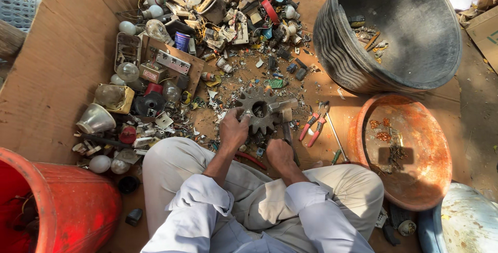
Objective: The person sits on the ground and uses a hammer to repeatedly strike a metal gear-like component placed on a cardboard sheet. The person adjusts the component's position and continues hammering to break it apart, surrounded by piles of electronic waste and debris.
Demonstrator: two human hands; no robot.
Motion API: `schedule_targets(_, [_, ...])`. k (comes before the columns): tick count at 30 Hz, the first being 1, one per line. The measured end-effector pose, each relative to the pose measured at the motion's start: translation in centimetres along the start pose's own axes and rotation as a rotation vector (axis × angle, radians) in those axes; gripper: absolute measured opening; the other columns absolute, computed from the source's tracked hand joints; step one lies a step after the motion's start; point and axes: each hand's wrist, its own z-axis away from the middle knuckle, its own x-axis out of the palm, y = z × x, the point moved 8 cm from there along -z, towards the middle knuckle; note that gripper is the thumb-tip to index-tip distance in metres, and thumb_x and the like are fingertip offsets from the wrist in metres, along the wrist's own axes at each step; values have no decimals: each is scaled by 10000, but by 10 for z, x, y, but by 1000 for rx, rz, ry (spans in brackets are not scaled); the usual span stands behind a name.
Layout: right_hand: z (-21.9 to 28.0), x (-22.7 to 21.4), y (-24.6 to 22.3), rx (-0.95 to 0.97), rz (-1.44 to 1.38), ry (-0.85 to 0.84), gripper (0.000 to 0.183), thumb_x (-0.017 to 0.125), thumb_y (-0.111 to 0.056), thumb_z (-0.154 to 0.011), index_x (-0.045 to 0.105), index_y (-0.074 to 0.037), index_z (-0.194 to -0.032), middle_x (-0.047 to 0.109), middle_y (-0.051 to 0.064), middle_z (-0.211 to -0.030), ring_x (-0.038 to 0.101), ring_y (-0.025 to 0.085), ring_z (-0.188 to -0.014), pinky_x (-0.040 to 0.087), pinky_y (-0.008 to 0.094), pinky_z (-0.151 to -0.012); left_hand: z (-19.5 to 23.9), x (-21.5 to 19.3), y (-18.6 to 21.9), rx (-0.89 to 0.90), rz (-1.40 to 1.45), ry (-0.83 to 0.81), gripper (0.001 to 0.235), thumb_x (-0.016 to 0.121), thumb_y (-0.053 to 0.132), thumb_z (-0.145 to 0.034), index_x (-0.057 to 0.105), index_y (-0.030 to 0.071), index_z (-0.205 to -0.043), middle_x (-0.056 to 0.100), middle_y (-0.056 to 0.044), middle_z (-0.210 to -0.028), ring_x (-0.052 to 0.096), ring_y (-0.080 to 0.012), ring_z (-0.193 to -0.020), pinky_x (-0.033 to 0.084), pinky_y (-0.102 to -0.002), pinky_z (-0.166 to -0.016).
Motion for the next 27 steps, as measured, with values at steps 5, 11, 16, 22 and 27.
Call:
schedule_targets(5, [-4,13,4,-23,-22,38,252,526,-118,-923,744,-15,-851,717,273,-881,721,449,-847,579,536,-753,-1,1,4,43,-14,-16,390,695,263,-911,687,47,-1236,720,-149,-1220,694,-284,-1110,514,-392,-1003])
schedule_targets(11, [-5,12,20,-71,-171,92,163,572,-60,-851,726,-8,-862,696,294,-844,693,478,-841,549,558,-772,3,4,7,18,-16,-98,403,686,295,-922,667,60,-1249,715,-156,-1211,692,-295,-1106,509,-411,-996])
schedule_targets(16, [-15,19,34,-78,-87,45,101,635,-53,-810,716,1,-839,685,289,-826,690,471,-850,560,538,-770,9,-1,9,31,-25,-88,388,687,296,-921,687,55,-1225,728,-158,-1189,701,-295,-1098,523,-410,-984])
schedule_targets(22, [2,8,42,102,-627,-62,120,655,-78,-912,708,9,-975,727,203,-854,697,323,-723,573,448,-652,9,-5,10,37,-21,-80,400,690,297,-912,689,50,-1227,731,-162,-1179,702,-298,-1088,525,-410,-978])
schedule_targets(27, [43,-27,39,285,-1621,-238,183,638,-61,-967,667,31,-1122,704,121,-906,704,215,-721,590,357,-648,6,3,10,66,-30,-75,418,692,308,-906,691,46,-1232,720,-173,-1201,700,-309,-1078,525,-409,-959])
